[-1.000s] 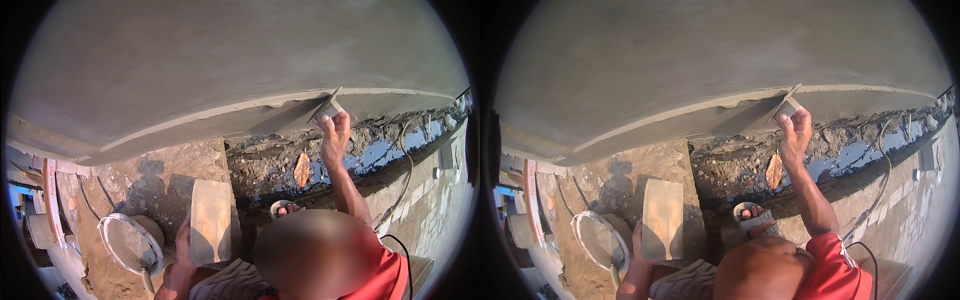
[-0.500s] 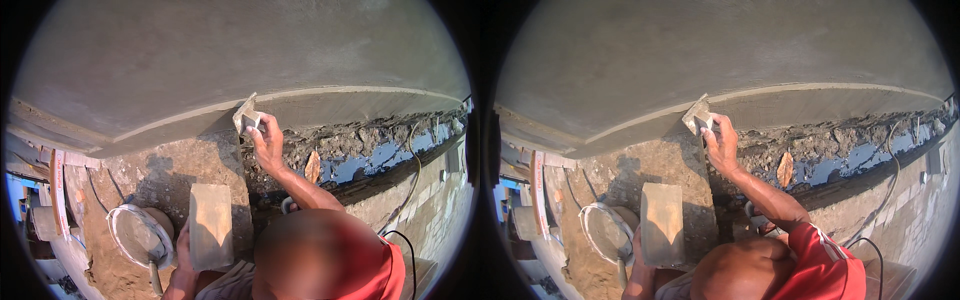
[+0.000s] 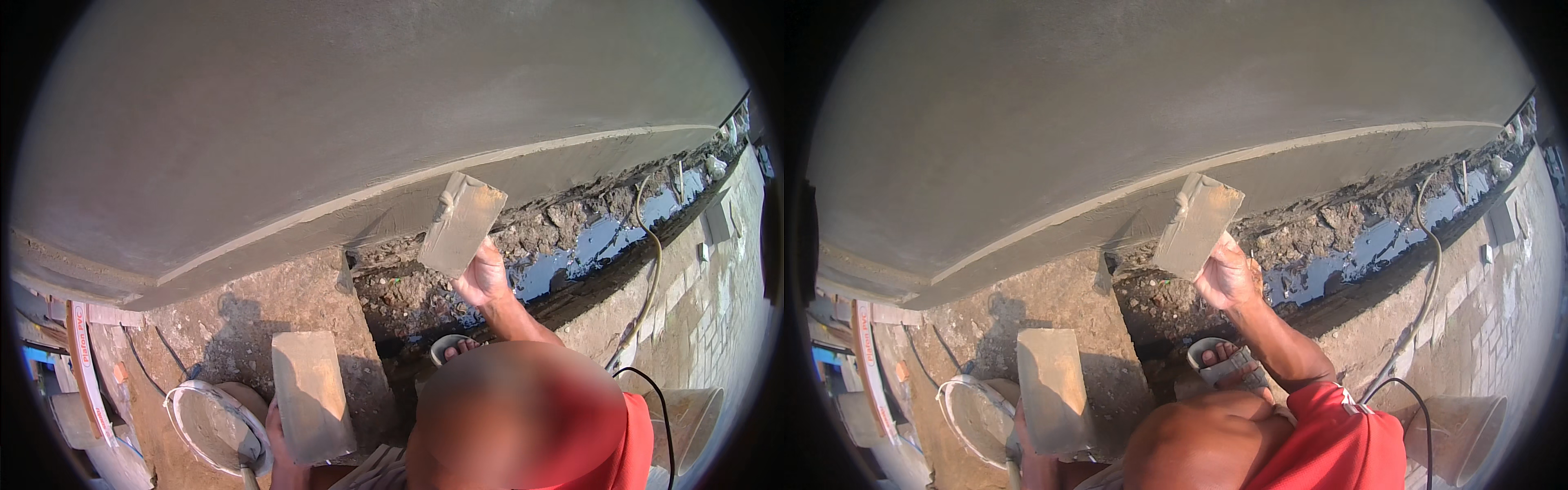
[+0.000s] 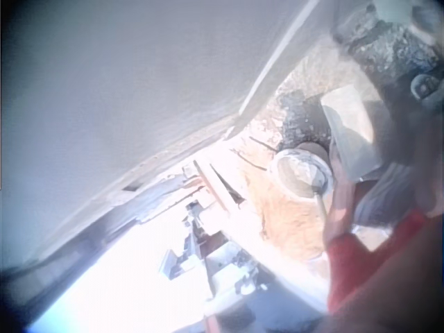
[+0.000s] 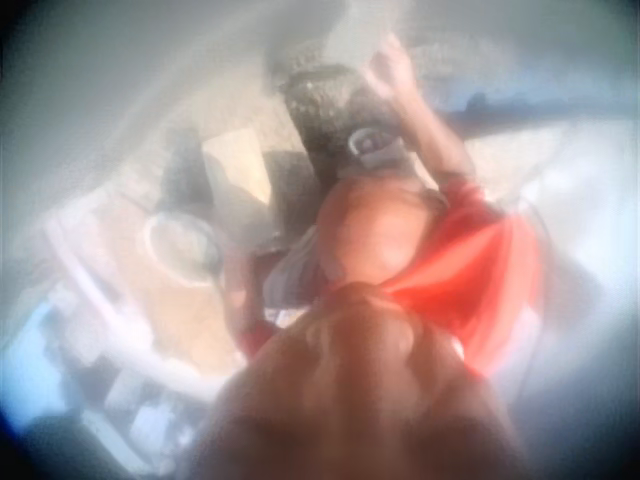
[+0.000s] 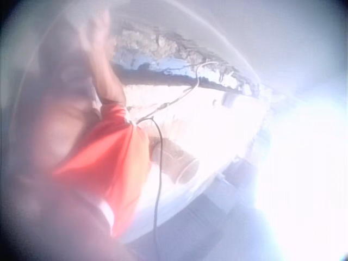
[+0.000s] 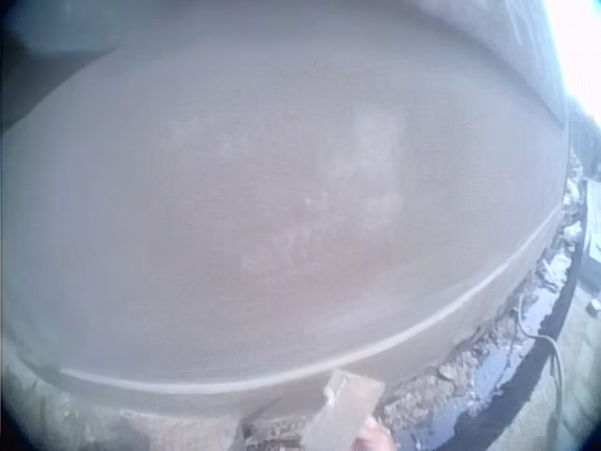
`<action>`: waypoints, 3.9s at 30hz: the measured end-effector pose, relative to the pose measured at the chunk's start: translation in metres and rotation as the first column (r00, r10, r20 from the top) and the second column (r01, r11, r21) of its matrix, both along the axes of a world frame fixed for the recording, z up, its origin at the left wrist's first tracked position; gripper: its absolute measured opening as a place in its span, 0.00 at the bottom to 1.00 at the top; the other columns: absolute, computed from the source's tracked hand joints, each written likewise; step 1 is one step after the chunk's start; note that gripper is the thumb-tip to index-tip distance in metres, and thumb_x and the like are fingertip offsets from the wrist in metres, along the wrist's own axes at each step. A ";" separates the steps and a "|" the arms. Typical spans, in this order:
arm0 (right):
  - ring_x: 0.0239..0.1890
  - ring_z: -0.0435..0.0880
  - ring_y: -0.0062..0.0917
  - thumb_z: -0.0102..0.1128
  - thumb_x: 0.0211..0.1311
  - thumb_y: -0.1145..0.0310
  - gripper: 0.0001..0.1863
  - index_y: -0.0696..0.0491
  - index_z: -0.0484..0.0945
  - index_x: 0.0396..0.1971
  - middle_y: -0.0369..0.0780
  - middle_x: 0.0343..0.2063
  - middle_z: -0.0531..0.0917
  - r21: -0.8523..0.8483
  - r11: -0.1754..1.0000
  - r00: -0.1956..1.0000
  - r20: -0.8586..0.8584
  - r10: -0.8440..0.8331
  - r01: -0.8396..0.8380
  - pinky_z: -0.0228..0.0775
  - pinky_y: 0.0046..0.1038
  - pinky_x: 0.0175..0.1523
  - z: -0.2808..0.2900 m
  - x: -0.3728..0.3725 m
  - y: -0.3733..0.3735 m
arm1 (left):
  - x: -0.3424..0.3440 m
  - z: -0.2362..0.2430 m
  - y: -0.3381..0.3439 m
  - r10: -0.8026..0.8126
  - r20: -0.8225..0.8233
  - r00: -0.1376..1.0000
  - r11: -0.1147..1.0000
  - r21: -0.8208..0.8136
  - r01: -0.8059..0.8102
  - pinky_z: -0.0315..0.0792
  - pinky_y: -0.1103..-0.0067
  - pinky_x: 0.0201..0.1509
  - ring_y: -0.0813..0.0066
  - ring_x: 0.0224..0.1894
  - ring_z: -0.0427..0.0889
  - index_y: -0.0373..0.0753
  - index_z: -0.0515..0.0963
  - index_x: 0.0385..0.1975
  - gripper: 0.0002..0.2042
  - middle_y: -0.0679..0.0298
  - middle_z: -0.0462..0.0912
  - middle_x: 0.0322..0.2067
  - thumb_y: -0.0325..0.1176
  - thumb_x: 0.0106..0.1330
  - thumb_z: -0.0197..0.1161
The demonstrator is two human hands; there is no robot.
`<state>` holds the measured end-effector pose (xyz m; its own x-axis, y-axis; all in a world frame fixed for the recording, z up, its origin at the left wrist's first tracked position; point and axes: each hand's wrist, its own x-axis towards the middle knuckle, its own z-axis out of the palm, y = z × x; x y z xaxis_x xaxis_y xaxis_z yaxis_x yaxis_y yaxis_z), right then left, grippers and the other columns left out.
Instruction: The person uses a trowel and a wooden float to apply and smooth cement plaster on a vertical wall. They repeatedly scoop plaster from a bucket and spread it along the wall's edge, refining the surface with the float.
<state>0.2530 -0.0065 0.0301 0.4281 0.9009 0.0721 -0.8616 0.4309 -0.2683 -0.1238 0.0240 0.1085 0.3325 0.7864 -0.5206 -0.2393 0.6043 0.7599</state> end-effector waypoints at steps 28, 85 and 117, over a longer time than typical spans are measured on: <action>0.38 0.78 0.23 0.59 0.56 0.78 0.14 0.59 0.71 0.42 0.41 0.35 0.73 -0.031 0.395 0.112 0.977 -0.184 0.918 0.74 0.21 0.33 -0.045 0.091 -0.012 | 0.062 -0.033 0.025 -0.072 -0.075 0.995 0.987 -0.152 0.060 0.75 0.73 0.42 0.67 0.39 0.79 0.40 0.73 0.46 0.21 0.62 0.79 0.38 0.48 0.67 0.41; 0.41 0.82 0.33 0.55 0.57 0.77 0.17 0.50 0.78 0.47 0.41 0.38 0.81 -0.053 0.896 -0.640 0.681 0.355 0.440 0.79 0.33 0.46 0.127 0.160 -0.002 | 0.090 -0.048 0.028 -0.232 0.130 0.964 0.958 -0.144 0.249 0.76 0.69 0.49 0.63 0.47 0.79 0.35 0.61 0.60 0.34 0.55 0.74 0.50 0.50 0.59 0.61; 0.45 0.78 0.26 0.51 0.63 0.72 0.18 0.57 0.63 0.51 0.43 0.44 0.77 -0.209 0.547 0.385 0.894 -0.229 0.810 0.74 0.31 0.49 0.030 0.248 -0.142 | 0.079 -0.085 0.039 -0.183 0.033 0.983 0.955 -0.233 0.185 0.72 0.67 0.51 0.61 0.47 0.78 0.38 0.67 0.55 0.24 0.58 0.77 0.48 0.48 0.66 0.44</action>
<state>0.5009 -0.1488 0.0603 0.8630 0.4532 0.2231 0.1359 0.2172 -0.9666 -0.0451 0.0634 0.0234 0.4668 0.5677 -0.6781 -0.1146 0.7992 0.5901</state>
